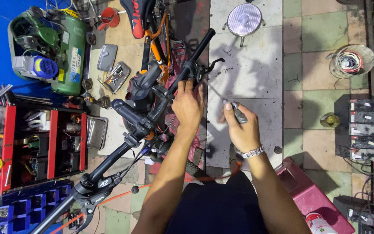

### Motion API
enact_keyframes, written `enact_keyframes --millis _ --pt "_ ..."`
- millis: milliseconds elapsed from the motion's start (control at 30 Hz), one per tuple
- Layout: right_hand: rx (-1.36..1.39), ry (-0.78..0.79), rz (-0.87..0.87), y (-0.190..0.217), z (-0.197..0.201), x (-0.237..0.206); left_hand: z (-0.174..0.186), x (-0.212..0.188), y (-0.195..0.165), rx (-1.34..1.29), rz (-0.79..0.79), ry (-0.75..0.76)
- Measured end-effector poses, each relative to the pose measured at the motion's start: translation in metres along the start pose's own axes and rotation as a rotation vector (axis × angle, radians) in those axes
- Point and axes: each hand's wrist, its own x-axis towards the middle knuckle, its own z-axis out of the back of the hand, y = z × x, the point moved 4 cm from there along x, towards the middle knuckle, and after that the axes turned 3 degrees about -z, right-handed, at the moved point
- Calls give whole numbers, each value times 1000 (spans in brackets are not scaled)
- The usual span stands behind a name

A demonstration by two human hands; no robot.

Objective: The person services a bicycle by using an air hose to inflate a tire, adjusting a brake lever with a multi-tool, and tightening a bolt on the handlebar assembly using a hex key.

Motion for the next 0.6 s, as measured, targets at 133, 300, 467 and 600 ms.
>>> enact_keyframes --millis 133,300,467,600 --pt "-163 56 -58 19 2 10 -5 0 2 -3 23 -69" --pt "-141 118 5 40 3 27 -6 -3 2 -71 17 -145" --pt "-306 120 46 52 2 45 -8 0 3 -56 40 -144" --pt "-401 126 107 59 -5 61 -10 1 5 -67 39 -135"
